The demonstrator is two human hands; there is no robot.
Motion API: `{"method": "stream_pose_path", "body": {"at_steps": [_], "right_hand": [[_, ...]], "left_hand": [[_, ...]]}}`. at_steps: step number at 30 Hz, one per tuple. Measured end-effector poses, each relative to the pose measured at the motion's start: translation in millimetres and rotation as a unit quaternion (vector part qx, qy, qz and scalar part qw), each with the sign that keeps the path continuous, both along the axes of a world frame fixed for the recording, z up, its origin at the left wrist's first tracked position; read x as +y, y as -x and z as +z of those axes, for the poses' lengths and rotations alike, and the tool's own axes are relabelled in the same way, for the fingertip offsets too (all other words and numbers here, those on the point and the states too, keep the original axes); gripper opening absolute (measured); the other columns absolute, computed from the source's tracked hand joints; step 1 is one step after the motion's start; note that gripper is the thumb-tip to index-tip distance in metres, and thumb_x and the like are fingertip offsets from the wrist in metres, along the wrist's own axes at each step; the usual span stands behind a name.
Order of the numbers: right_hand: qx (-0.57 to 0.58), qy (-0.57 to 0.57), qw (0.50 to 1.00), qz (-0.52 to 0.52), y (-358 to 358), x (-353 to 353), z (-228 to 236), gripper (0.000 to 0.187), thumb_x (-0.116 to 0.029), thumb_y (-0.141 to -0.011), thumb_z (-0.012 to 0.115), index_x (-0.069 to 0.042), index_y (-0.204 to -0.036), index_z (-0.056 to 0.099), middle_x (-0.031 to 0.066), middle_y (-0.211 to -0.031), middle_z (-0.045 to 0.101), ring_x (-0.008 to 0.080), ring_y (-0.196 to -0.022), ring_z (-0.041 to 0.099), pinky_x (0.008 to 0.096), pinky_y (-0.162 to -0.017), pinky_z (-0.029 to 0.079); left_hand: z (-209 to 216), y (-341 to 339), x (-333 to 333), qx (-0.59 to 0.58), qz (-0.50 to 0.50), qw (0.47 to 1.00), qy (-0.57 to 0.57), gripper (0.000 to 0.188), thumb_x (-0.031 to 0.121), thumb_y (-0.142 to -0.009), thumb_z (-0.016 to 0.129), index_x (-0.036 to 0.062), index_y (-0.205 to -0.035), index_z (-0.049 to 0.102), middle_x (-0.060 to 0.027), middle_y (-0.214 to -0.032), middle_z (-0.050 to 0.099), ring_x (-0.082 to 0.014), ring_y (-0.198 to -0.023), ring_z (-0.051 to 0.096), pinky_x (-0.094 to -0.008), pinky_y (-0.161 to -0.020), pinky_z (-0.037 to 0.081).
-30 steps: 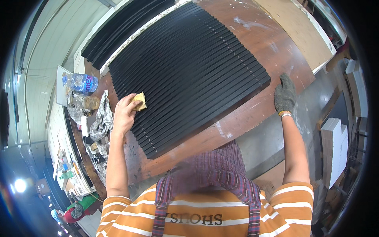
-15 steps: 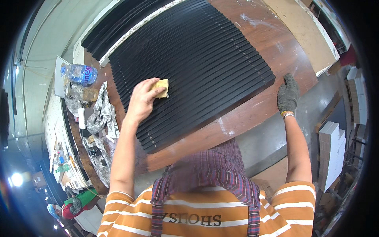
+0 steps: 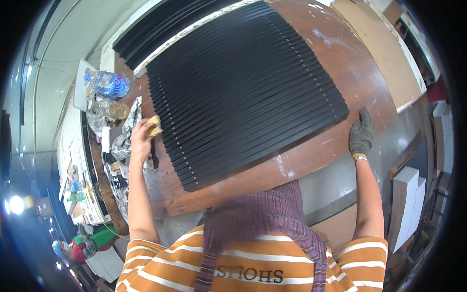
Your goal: The person wipes a black ribbed mat on a wooden workbench using a sponge and then a cloth. They repeatedly rub the surface, flip the mat, and continue wiping both sides.
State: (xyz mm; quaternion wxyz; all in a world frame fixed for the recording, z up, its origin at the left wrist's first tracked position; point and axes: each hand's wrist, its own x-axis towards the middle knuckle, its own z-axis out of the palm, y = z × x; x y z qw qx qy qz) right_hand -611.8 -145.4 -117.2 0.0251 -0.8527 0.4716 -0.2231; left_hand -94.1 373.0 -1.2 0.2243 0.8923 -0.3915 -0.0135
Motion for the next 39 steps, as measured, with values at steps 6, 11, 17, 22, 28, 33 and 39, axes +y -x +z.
{"method": "stream_pose_path", "body": {"at_steps": [6,11,17,22,28,33,39], "right_hand": [[0.014,-0.02,1.0,-0.002,7.9,-4.6,0.3,0.046,-0.014,-0.093,0.055,-0.002,-0.137,0.059,0.0168,-0.144,0.057,0.0338,-0.136,0.05,0.0431,-0.118,0.034],[0.031,-0.018,0.999,-0.008,0.2,-5.6,2.2,0.046,-0.012,-0.093,0.055,0.0,-0.138,0.058,0.0174,-0.144,0.057,0.0337,-0.135,0.049,0.0428,-0.118,0.034],[0.021,-0.021,1.0,-0.008,-0.1,0.2,4.3,0.045,-0.01,-0.093,0.055,0.0,-0.137,0.058,0.0175,-0.144,0.057,0.0342,-0.135,0.049,0.0428,-0.117,0.034],[0.022,-0.015,1.0,-0.004,4.2,0.2,6.3,0.046,-0.009,-0.093,0.054,0.002,-0.138,0.057,0.0183,-0.145,0.056,0.0342,-0.136,0.049,0.0434,-0.118,0.034],[0.026,-0.047,0.998,-0.024,-5.6,10.3,20.7,0.046,-0.008,-0.093,0.053,0.003,-0.137,0.057,0.0195,-0.145,0.056,0.0338,-0.137,0.048,0.0433,-0.119,0.032],[-0.023,-0.086,0.996,-0.03,-8.9,14.2,21.3,0.047,-0.004,-0.092,0.051,0.005,-0.139,0.055,0.0195,-0.148,0.053,0.0337,-0.139,0.047,0.0426,-0.12,0.03],[0.0,-0.092,0.995,-0.033,-10.6,18.2,29.1,0.049,-0.001,-0.092,0.051,0.004,-0.14,0.053,0.0188,-0.149,0.052,0.033,-0.139,0.047,0.0425,-0.12,0.031]], "left_hand": [[15.4,8.2,-3.9,0.069,0.03,0.997,0.037,0.045,-0.016,-0.076,0.063,0.0074,-0.113,0.075,-0.0134,-0.145,0.055,-0.0329,-0.134,0.051,-0.0384,-0.114,0.041],[-17.9,-19.3,21.3,0.023,0.152,0.988,0.028,0.044,-0.017,-0.077,0.06,0.0023,-0.114,0.073,-0.0183,-0.134,0.062,-0.0347,-0.126,0.058,-0.0381,-0.109,0.047],[-14.7,-18.7,6.5,-0.001,0.08,0.996,0.031,0.044,-0.013,-0.075,0.061,0.0077,-0.111,0.076,-0.0164,-0.131,0.064,-0.0373,-0.125,0.056,-0.0411,-0.108,0.045],[-7.3,-26.3,-47.8,-0.132,0.05,0.988,0.061,0.042,-0.012,-0.078,0.061,0.0059,-0.112,0.074,-0.0177,-0.134,0.062,-0.0373,-0.125,0.057,-0.0422,-0.11,0.045],[-2.1,-48.5,-126.0,-0.054,-0.091,0.994,0.028,0.04,-0.011,-0.078,0.059,0.0085,-0.111,0.072,-0.012,-0.136,0.061,-0.0339,-0.129,0.055,-0.041,-0.11,0.046],[-14.8,-157.3,-57.1,-0.112,0.184,0.975,-0.049,0.027,-0.003,-0.079,0.062,0.0041,-0.099,0.077,-0.0207,-0.126,0.066,-0.0396,-0.115,0.059,-0.0448,-0.104,0.046],[4.4,-174.5,-148.9,-0.085,0.03,0.996,0.021,0.042,-0.009,-0.08,0.053,0.0051,-0.114,0.072,-0.0152,-0.142,0.058,-0.0365,-0.133,0.05,-0.0405,-0.115,0.039]]}}
